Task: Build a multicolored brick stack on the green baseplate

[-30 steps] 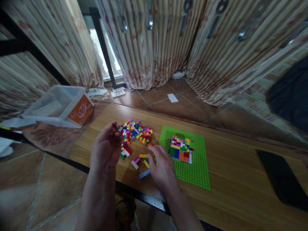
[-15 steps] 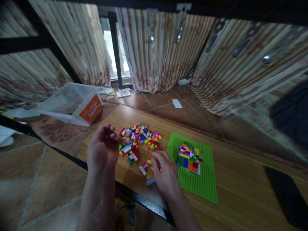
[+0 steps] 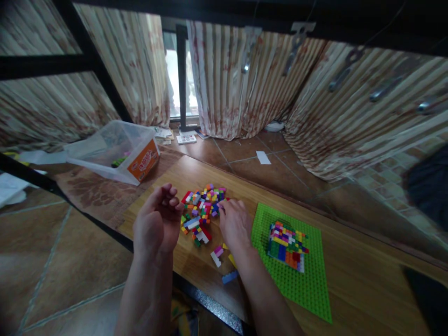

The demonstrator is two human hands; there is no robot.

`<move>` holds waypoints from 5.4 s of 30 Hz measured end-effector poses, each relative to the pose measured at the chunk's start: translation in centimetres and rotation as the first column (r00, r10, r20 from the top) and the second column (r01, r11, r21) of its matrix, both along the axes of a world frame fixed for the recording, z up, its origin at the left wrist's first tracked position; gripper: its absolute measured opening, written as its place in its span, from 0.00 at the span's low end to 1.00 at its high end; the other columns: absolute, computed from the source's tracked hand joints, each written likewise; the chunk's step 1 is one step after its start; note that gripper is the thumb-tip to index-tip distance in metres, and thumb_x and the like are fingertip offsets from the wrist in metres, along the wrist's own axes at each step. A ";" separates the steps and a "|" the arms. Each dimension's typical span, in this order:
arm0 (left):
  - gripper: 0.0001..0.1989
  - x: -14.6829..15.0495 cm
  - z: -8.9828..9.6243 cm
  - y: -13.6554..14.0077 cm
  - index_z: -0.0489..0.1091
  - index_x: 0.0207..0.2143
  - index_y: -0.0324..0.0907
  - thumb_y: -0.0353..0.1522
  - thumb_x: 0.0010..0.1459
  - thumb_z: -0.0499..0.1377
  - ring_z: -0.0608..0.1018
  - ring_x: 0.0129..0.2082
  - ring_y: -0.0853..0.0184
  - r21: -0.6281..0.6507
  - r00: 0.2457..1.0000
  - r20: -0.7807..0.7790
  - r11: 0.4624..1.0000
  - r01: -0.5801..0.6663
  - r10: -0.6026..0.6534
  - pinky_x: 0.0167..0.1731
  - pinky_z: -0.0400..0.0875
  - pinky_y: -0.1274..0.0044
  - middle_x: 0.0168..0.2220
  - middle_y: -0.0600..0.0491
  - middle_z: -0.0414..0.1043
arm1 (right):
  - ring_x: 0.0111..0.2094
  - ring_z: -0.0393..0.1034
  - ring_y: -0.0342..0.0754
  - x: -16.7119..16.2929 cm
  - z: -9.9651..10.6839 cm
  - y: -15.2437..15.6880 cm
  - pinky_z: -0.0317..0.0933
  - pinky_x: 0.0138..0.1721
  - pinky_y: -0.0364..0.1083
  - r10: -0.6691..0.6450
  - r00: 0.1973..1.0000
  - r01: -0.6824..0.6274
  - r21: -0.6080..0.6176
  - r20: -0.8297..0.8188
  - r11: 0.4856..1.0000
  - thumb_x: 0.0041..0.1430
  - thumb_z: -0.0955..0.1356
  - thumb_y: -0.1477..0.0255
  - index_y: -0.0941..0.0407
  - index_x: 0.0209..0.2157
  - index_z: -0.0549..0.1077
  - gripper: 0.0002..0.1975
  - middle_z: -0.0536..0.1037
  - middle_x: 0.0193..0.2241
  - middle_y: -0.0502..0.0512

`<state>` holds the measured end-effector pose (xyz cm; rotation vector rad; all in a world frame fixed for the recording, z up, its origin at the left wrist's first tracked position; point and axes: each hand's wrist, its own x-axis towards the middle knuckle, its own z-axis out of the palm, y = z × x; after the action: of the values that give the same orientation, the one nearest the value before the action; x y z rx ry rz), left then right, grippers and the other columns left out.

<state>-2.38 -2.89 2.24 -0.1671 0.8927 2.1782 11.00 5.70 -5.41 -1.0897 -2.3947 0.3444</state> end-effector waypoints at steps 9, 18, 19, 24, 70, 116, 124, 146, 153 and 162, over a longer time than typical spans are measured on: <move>0.05 0.0 0.0 0.1 0.72 0.29 0.35 0.30 0.53 0.61 0.67 0.18 0.79 -0.014 0.999 0.043 1.000 0.013 -0.013 0.18 0.62 0.87 0.24 0.55 0.69 | 0.39 0.70 0.52 4.0 0.3 -4.1 0.62 0.42 0.52 0.007 0.989 -0.029 -0.143 -0.147 0.989 0.64 0.63 0.70 0.53 0.39 0.76 0.10 0.78 0.35 0.56; 0.06 0.1 -0.1 0.2 0.73 0.31 0.34 0.27 0.48 0.63 0.68 0.19 0.79 -0.035 0.997 -0.002 0.997 0.074 -0.074 0.17 0.63 0.87 0.25 0.54 0.71 | 0.37 0.73 0.49 3.5 0.7 -4.4 0.68 0.38 0.48 -0.391 0.743 -0.103 -0.671 -0.543 0.735 0.56 0.69 0.65 0.54 0.40 0.77 0.11 0.80 0.38 0.54; 0.06 0.1 -0.1 0.3 0.74 0.30 0.34 0.28 0.47 0.64 0.68 0.19 0.79 -0.033 0.996 -0.016 0.995 0.090 -0.091 0.17 0.63 0.87 0.25 0.54 0.71 | 0.37 0.73 0.48 3.5 0.8 -4.5 0.68 0.36 0.48 -0.417 0.710 -0.143 -0.696 -0.568 0.704 0.56 0.69 0.65 0.54 0.42 0.77 0.13 0.80 0.39 0.54; 0.10 0.3 -0.2 0.2 0.75 0.31 0.35 0.31 0.44 0.67 0.68 0.19 0.78 -0.059 0.978 -0.122 0.985 0.160 -0.167 0.18 0.64 0.86 0.25 0.55 0.71 | 0.34 0.72 0.46 3.6 1.1 -5.1 0.69 0.32 0.46 -0.419 0.602 -0.335 -0.691 -0.680 0.640 0.56 0.69 0.67 0.49 0.49 0.72 0.17 0.77 0.39 0.53; 0.13 4.3 -0.5 1.1 0.74 0.27 0.37 0.36 0.40 0.69 0.71 0.23 0.74 -0.389 0.644 -0.322 0.718 0.578 -0.694 0.20 0.63 0.84 0.25 0.54 0.72 | 0.27 0.70 0.45 15.6 6.4 -4.4 0.65 0.31 0.45 -0.600 0.648 0.320 -0.547 -0.469 0.773 0.54 0.70 0.60 0.55 0.35 0.79 0.13 0.76 0.24 0.51; 0.13 7.1 -1.1 2.1 0.74 0.28 0.38 0.39 0.43 0.68 0.66 0.19 0.77 -0.547 0.483 -0.453 0.661 0.514 -0.750 0.17 0.57 0.84 0.23 0.56 0.70 | 0.30 0.74 0.49 18.4 1.0 -1.7 0.63 0.32 0.46 -0.727 0.631 0.549 -0.506 -0.272 0.666 0.57 0.65 0.59 0.56 0.31 0.74 0.15 0.80 0.28 0.56; 0.14 6.7 -1.4 2.0 0.75 0.30 0.39 0.39 0.45 0.67 0.67 0.20 0.76 -0.571 0.453 -0.465 0.649 0.503 -0.761 0.19 0.58 0.84 0.26 0.55 0.71 | 0.32 0.74 0.50 17.8 1.0 -1.8 0.63 0.34 0.47 -0.717 0.672 0.600 -0.433 -0.185 0.673 0.59 0.65 0.60 0.56 0.32 0.75 0.15 0.81 0.30 0.57; 0.13 7.7 -1.7 2.0 0.73 0.30 0.39 0.39 0.47 0.66 0.67 0.22 0.75 -0.557 0.408 -0.459 0.614 0.560 -0.789 0.21 0.59 0.83 0.23 0.58 0.67 | 0.30 0.73 0.50 17.8 0.1 -1.5 0.62 0.32 0.48 -0.722 0.654 0.562 -0.492 -0.228 0.665 0.54 0.67 0.58 0.56 0.31 0.75 0.15 0.79 0.28 0.55; 0.12 8.5 -2.0 2.0 0.74 0.31 0.40 0.39 0.47 0.66 0.70 0.22 0.75 -0.515 0.391 -0.446 0.588 0.624 -0.805 0.22 0.61 0.83 0.25 0.57 0.71 | 0.30 0.72 0.50 18.1 0.8 -1.7 0.62 0.33 0.48 -0.745 0.623 0.604 -0.459 -0.238 0.652 0.53 0.68 0.57 0.56 0.31 0.76 0.16 0.80 0.29 0.56; 0.14 10.7 -1.7 2.3 0.73 0.31 0.40 0.39 0.45 0.67 0.76 0.26 0.69 -0.495 0.401 -0.326 0.516 0.699 -0.856 0.24 0.70 0.80 0.29 0.54 0.74 | 0.31 0.71 0.46 15.0 3.6 -4.1 0.63 0.34 0.44 -0.484 0.636 0.287 -0.399 -0.601 0.871 0.59 0.66 0.63 0.54 0.31 0.75 0.10 0.77 0.29 0.51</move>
<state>8.29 -0.62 0.51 0.6797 1.2604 1.1388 26.04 1.59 -1.83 -1.2780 -1.4231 0.7816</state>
